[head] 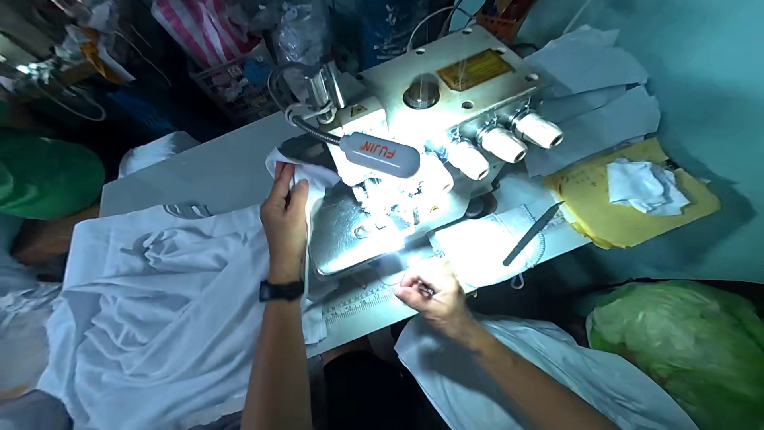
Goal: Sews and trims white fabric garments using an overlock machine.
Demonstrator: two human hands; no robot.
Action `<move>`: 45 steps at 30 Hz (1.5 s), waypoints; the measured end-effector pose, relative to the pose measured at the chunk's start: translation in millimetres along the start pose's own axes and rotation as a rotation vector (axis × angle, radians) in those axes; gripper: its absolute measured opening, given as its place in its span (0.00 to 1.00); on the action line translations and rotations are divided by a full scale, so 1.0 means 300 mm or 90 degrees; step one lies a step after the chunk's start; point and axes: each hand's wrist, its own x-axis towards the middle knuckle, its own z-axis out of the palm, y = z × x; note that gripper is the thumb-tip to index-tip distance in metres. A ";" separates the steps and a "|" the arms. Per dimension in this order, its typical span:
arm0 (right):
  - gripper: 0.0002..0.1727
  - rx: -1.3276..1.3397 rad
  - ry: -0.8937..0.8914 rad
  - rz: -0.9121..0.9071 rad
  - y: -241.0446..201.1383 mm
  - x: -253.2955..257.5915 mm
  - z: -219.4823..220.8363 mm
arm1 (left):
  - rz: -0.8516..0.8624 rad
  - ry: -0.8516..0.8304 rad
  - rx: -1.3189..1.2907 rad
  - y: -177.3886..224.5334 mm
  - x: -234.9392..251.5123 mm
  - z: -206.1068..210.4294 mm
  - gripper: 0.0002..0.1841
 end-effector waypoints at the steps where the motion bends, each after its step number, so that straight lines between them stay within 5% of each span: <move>1: 0.35 -0.043 -0.023 -0.003 -0.016 0.034 -0.031 | -0.037 -0.004 -0.017 0.013 -0.044 0.002 0.28; 3: 0.41 -0.175 -0.038 -0.044 -0.067 0.104 -0.074 | -0.089 -0.026 0.005 0.041 -0.159 0.003 0.39; 5: 0.28 -0.303 -0.032 -0.143 -0.131 0.187 -0.088 | -0.090 -0.016 0.123 0.063 -0.277 0.003 0.53; 10: 0.12 -0.582 -0.105 -0.289 -0.262 0.302 -0.021 | 0.068 0.076 0.381 0.110 -0.424 -0.034 0.14; 14: 0.13 -0.452 -0.118 -0.312 -0.255 0.291 0.029 | 0.270 -0.096 0.184 0.180 -0.572 -0.073 0.08; 17: 0.13 -0.292 -0.102 -0.258 -0.206 0.184 0.019 | 0.255 -0.277 -0.098 0.145 -0.675 -0.088 0.09; 21: 0.15 -0.215 -0.086 -0.167 -0.065 0.006 0.048 | 0.172 -0.293 -0.273 0.121 -0.766 -0.113 0.11; 27: 0.15 -0.220 -0.080 -0.130 -0.027 -0.090 0.102 | 0.169 -0.306 -0.286 0.131 -0.784 -0.122 0.10; 35: 0.10 0.104 0.003 -0.011 -0.110 -0.097 0.044 | 0.128 -0.428 -0.292 0.146 -0.773 -0.175 0.13; 41: 0.11 -0.068 -0.191 -0.024 -0.158 -0.001 0.047 | 0.143 -0.543 -0.160 0.161 -0.772 -0.174 0.09; 45: 0.32 -0.269 -0.295 -0.197 -0.164 0.036 0.226 | 0.152 -0.454 -0.105 0.249 -0.783 -0.295 0.10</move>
